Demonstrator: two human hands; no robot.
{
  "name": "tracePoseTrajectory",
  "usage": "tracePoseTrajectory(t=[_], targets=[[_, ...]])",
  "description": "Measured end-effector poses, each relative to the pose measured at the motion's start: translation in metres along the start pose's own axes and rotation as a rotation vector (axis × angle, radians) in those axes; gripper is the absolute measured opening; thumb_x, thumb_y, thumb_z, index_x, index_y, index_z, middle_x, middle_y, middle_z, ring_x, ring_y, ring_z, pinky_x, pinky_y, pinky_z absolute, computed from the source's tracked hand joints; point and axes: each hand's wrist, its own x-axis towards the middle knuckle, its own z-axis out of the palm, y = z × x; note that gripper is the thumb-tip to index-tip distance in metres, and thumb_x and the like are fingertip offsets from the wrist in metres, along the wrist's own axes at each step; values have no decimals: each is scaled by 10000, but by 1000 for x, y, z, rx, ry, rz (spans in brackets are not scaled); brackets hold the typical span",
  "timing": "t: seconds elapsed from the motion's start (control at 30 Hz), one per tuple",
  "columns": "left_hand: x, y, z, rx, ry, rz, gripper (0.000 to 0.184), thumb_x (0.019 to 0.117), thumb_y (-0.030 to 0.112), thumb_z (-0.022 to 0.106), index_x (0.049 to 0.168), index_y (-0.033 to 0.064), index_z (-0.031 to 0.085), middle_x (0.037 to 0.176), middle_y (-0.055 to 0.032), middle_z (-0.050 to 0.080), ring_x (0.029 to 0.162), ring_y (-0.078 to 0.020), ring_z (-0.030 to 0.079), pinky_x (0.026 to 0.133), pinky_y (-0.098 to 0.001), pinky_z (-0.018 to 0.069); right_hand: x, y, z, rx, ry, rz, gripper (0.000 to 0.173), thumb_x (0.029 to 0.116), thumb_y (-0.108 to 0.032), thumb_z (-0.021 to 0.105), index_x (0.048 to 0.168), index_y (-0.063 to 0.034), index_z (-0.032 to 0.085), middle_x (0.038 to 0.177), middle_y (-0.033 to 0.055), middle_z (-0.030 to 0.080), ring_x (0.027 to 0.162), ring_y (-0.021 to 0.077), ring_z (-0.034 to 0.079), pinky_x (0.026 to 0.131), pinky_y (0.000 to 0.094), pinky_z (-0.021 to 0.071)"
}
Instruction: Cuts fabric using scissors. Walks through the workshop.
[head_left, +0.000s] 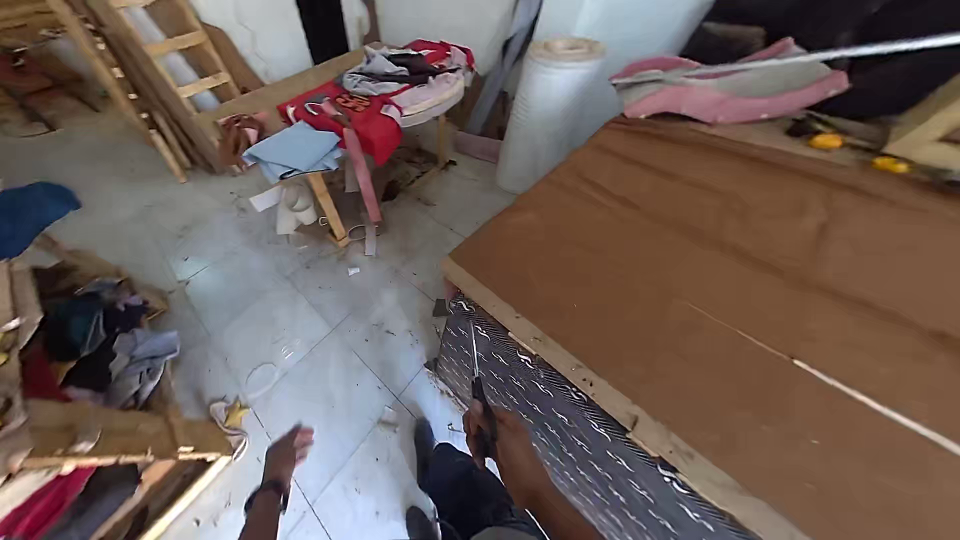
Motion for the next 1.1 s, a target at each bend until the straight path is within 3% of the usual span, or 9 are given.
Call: tracePoseTrajectory(t=[0.17,0.33,0.43,0.5,0.57,0.67,0.77,0.93,1.1], targets=[[105,243,151,89,-425,149,612,1124,450,267,1312,-15,618,1270,-142,701,1159,-261,679,989,-470,545,130,11,28,136,175,-4,517,1041,-483,529,843,-22,659,743,104,642,549,192,592,485,348,530],[163,315,324,29,-788,69,735,1077,609,241,1380,46,604,1368,-108,655,1264,-261,618,1045,-512,506,235,-2,52,264,372,31,537,1050,-492,507,869,-14,673,729,115,647,556,204,600,490,353,531],[172,340,384,29,-902,-93,772,1008,716,348,1516,148,471,1486,-95,555,1332,-298,549,1059,-561,479,274,-12,67,334,474,101,553,1037,-517,514,851,-23,678,707,111,642,548,198,598,480,342,521],[179,348,405,19,-971,-168,718,985,701,448,1510,212,483,1451,-75,592,1290,-293,586,1021,-549,510,292,-16,77,383,541,137,562,1029,-529,523,848,-19,674,699,113,635,542,199,590,472,342,511],[190,353,423,-19,-988,-177,572,984,532,618,1394,134,594,1335,-104,665,1215,-275,640,1008,-512,540,313,-21,84,423,594,134,548,1006,-537,557,861,-21,673,716,111,639,553,198,593,479,344,517],[185,351,434,-30,-760,-114,413,920,383,764,1204,89,710,1243,-92,708,1167,-238,657,996,-504,542,338,-26,94,468,676,90,531,979,-539,602,861,-25,669,714,106,635,560,195,597,487,344,521],[187,357,433,-29,-649,-128,424,903,407,781,1232,146,721,1238,-61,715,1101,-210,678,869,-458,579,364,-26,108,481,776,20,518,963,-530,634,857,-25,680,706,110,641,556,197,610,482,341,531],[212,365,424,-150,-766,-145,382,929,274,770,1259,102,682,1308,-75,672,1233,-247,617,1088,-479,489,388,-27,120,485,829,-30,508,948,-534,676,865,-34,695,663,85,623,532,171,591,475,321,518],[218,377,413,26,-887,-183,333,919,274,781,1192,86,742,1257,-83,712,1206,-246,644,1062,-451,516,398,-25,120,523,821,-93,500,961,-520,669,906,-24,703,668,86,626,533,166,589,481,319,522]])
